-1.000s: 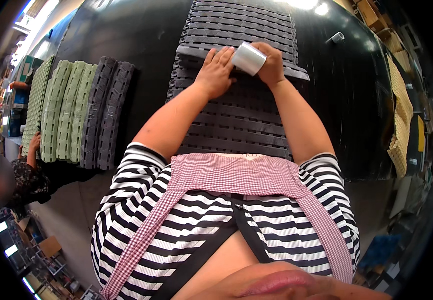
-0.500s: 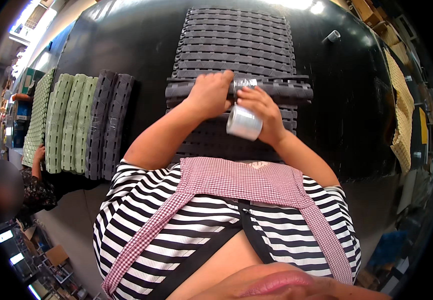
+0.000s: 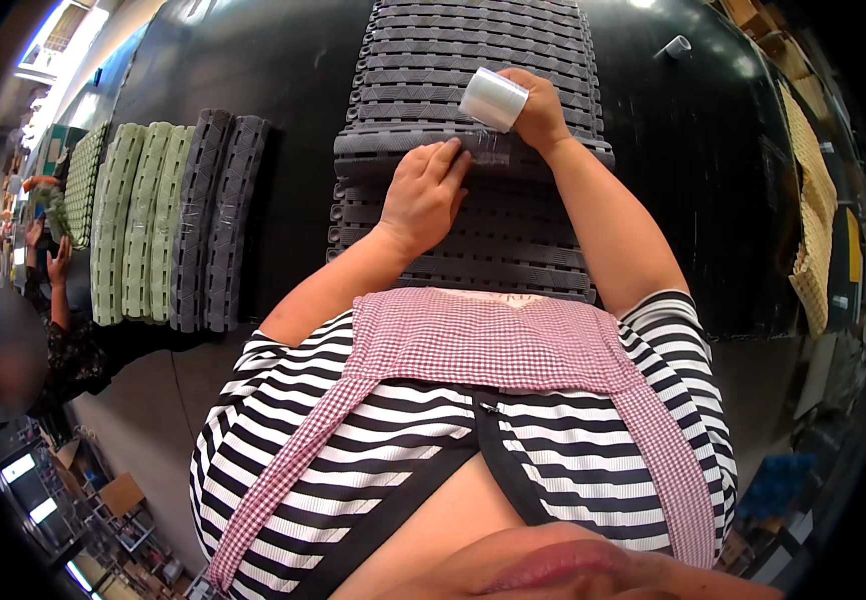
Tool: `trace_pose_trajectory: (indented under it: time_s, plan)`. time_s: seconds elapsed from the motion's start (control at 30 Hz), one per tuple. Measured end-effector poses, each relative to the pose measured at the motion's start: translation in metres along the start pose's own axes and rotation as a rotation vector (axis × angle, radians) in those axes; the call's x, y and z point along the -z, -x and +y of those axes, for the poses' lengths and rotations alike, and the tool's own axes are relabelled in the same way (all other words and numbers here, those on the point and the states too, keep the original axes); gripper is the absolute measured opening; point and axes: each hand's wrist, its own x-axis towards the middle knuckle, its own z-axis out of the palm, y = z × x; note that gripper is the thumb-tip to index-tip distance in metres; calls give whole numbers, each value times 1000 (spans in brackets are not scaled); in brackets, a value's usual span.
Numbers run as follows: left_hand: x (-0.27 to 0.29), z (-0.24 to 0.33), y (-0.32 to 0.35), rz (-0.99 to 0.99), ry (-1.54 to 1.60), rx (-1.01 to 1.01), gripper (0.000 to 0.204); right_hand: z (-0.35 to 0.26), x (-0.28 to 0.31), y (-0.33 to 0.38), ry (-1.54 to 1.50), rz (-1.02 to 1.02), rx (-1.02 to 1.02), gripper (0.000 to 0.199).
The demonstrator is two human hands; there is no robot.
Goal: The person rolls up several rubber mats one by one and secures each with adhesive tape.
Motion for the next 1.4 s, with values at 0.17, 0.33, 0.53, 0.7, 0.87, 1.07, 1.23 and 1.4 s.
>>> trace_pose_trajectory:
  time_s: [0.17,0.33,0.53,0.7,0.87,1.07,1.23,1.4]
  plan:
    - [-38,-40,-26,-17,-65,47,73,-7,-6,-6,271,1,280,16]
    - [-52,-80,-86,-270,-103,135,67,15,-16,22,553,5,575,22]
    - [-49,-83,-98,-385,-94,157,54,-27,-32,26,243,-26,62,17]
    - [-41,-90,-113,-409,0,206,65,-99,-41,128,-521,-578,-11,47]
    - [-31,-71,-100,-371,-22,178,80,-51,90,190,126,235,-223,33]
    - [-30,-49,-52,-244,-102,120,66,-9,209,321,683,503,-903,24]
    - [92,-60,7,13,-135,331,61,15,223,351,669,472,-854,35]
    - [209,-133,87,259,-649,628,57,14,215,354,623,506,-753,36]
